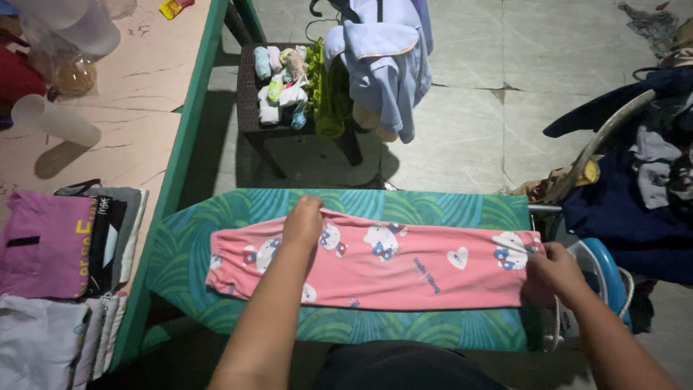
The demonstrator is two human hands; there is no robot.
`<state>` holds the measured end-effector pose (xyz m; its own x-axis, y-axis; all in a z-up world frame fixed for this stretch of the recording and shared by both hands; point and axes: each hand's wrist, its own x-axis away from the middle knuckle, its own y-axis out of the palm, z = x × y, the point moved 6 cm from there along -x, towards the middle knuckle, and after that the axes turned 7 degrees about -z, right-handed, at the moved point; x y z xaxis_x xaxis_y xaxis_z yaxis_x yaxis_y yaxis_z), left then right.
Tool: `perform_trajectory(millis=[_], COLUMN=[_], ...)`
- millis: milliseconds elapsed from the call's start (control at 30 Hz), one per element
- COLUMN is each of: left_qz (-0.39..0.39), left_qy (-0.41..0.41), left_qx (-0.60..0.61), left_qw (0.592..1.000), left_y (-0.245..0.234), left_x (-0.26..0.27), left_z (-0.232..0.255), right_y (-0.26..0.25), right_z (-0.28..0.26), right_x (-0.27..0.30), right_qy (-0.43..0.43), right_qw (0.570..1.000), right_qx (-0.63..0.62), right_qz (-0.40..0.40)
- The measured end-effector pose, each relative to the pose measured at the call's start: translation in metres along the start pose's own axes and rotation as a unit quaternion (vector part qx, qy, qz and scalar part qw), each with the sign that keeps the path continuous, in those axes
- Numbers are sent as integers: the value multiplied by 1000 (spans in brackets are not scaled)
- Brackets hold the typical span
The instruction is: The person folds several garments on an ironing board, including a pink shirt, a white shirt, pink patterned shorts, and a patterned top. Each item is smoothed, folded into a compact rectangle, and stacked on a nearby table.
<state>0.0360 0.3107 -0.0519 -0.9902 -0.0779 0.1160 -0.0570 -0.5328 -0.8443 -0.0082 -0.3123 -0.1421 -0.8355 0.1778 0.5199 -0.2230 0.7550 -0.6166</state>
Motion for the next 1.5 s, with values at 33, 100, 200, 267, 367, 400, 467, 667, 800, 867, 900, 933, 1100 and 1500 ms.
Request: perform_trajectory(millis=[33,100,200,267,367,400,467,667,800,867,900,933,1100,1500], left_qz=[2,5,43,52,70,78,74,80,83,66,57,49,-77,-146], left_qy=[1,4,29,43,38,30,36,105,122,99,88,75,-60,-253], left_qx=[1,3,50,53,-22,-60,-99,-144,-133,-69,-37,2,412,749], left_qw=[1000,1000,997,996,997,995,992,981,980,990,994,996,906,594], left_y=[1,0,-14,-21,-25,-25,-21,-11,-1,3,4,4,17,-48], left_x=[1,6,28,48,77,85,98,117,123,127,127,124,84,115], left_z=[4,13,21,27,36,39,42,35,18,1,-9,-21,-93,-214], right_y=[-2,0,8,11,16,16,21,55,101,134,153,176,278,446], right_z=[4,12,17,16,12,11,4,-69,-165,-216,-236,-257,-377,-464], right_x=[5,11,18,16,12,11,11,49,103,135,149,162,218,241], right_qy=[2,58,98,75,7,-3,-31,-79,-199,-222,-170,-115,-142,-123], right_qw=[999,992,978,970,969,978,981,949,934,933,942,948,907,899], right_qx=[-51,-92,-141,-186,-211,-175,-155,-266,-251,-222,-212,-203,-237,-278], right_qz=[-19,-71,-119,-134,-131,-116,-115,-147,-160,-179,-197,-214,-317,-316])
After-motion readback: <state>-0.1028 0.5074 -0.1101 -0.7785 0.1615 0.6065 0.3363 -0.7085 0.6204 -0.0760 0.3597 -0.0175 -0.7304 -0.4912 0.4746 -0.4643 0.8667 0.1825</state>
